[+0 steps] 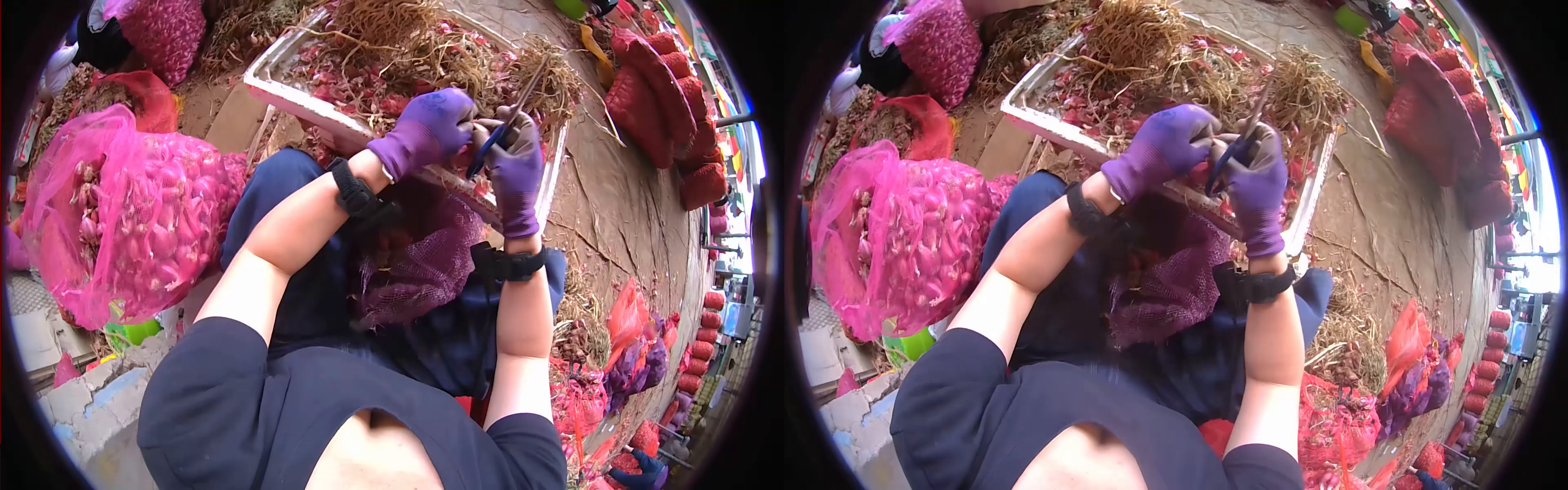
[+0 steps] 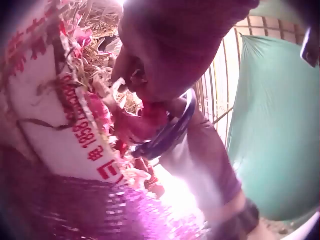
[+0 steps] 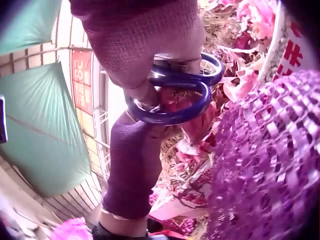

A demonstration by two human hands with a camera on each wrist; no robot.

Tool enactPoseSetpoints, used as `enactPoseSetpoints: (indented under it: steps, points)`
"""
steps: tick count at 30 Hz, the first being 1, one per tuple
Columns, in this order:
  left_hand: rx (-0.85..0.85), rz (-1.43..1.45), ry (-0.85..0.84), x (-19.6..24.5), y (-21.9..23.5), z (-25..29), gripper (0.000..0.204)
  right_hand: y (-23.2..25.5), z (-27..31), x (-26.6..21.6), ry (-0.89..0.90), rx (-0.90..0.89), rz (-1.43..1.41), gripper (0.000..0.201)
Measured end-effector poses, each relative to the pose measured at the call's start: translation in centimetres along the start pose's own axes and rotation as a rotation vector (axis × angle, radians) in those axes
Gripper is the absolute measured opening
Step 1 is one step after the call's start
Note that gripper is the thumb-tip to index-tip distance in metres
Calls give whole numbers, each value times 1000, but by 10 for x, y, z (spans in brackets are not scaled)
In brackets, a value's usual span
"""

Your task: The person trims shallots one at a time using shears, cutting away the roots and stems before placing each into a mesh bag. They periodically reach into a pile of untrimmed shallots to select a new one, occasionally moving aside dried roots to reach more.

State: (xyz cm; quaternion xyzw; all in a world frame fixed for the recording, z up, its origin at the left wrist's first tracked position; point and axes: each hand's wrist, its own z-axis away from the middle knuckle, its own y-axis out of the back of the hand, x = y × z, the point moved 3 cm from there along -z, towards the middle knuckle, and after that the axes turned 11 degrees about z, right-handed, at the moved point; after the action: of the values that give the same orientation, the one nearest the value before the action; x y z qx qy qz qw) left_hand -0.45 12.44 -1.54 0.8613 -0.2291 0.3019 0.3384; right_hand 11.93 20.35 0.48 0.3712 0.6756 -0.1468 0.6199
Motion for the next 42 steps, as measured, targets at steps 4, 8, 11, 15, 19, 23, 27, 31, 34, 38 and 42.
enactPoseSetpoints:
  steps: [4, 8, 11, 15, 19, 23, 27, 31, 34, 38, 42]
  points:
    - [-54, 77, 83, 3, 7, 1, 15, 1, 1, 6, 190, 47, 356, 34]
    - [41, 52, 84, 10, 17, -1, 15, 3, 1, 8, 131, 83, 288, 38]
    - [142, 142, 77, 8, 21, -4, 24, 11, -4, 10, 27, 90, 5, 45]
    - [-74, 650, 156, 5, 2, -2, 27, 9, 1, 3, -29, 67, -143, 46]
    - [-73, 639, 182, 9, -1, -2, 12, 7, 3, 13, -13, 8, -169, 45]
    - [90, 110, -7, 2, 0, -2, 7, 6, 3, 8, 48, 77, 21, 43]
    - [314, 576, 335, -4, 25, -12, 9, 9, 3, 6, 70, 127, -110, 43]
    - [347, 660, 427, -34, 39, -16, 18, 22, -1, 23, -77, 219, -314, 48]
    - [479, 41, -64, -21, 50, -19, 28, 29, -3, 28, -75, 268, -333, 49]
    - [325, 254, -201, 18, 35, -13, 41, 26, -2, 7, -35, 215, -383, 51]
    - [108, 276, -88, 34, 10, -7, 36, 15, 3, -9, -6, 77, -489, 53]
